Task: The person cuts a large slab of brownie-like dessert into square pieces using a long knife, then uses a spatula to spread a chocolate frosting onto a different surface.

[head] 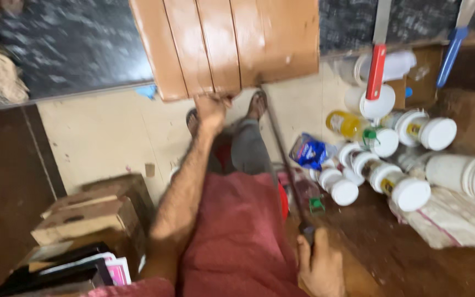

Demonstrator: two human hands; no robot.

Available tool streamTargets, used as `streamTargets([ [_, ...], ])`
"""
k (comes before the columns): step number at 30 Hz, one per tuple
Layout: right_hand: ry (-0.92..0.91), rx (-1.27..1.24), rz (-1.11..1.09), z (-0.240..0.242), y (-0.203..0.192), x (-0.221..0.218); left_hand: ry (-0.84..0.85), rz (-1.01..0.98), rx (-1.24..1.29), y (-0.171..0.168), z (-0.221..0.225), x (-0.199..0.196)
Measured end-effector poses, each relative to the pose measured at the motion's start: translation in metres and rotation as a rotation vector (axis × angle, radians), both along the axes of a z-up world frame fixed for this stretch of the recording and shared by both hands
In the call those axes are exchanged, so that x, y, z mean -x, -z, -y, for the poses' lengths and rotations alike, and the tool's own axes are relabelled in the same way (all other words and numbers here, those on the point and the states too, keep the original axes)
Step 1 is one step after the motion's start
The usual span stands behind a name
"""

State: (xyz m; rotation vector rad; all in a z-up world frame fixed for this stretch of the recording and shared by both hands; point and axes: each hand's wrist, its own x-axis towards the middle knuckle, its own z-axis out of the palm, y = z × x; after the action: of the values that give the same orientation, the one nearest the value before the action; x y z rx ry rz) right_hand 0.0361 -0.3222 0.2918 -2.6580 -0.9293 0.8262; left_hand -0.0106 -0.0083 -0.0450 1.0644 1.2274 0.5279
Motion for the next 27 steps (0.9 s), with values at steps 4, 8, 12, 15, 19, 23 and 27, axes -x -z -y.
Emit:
streamTargets([
  [4,0.119,-0.225,-0.057,-0.137,0.001,-0.053,-0.048,0.275,0.202,-0.024,0.011,-0.012],
  [8,0.026,-0.396,0.057,-0.292,0.021,-0.095,-0.069,0.521,0.107,-0.041,0.008,-0.026],
  [12,-0.108,-0.595,0.165,-0.371,0.033,-0.111,-0.113,0.596,0.168,-0.043,0.009,-0.027],
  [15,-0.06,-0.573,0.157,-0.397,0.045,-0.119,-0.133,0.608,0.203,-0.035,0.013,-0.026],
  [19,-0.095,-0.601,0.214,-0.41,0.059,-0.124,-0.143,0.544,0.107,-0.018,0.021,-0.024],
  [23,-0.131,-0.604,0.216,-0.413,0.061,-0.128,-0.2,0.611,0.135,-0.013,0.023,-0.025],
  [27,-0.103,-0.57,0.187,-0.415,0.064,-0.13,-0.192,0.46,0.06,-0.018,0.022,-0.025],
])
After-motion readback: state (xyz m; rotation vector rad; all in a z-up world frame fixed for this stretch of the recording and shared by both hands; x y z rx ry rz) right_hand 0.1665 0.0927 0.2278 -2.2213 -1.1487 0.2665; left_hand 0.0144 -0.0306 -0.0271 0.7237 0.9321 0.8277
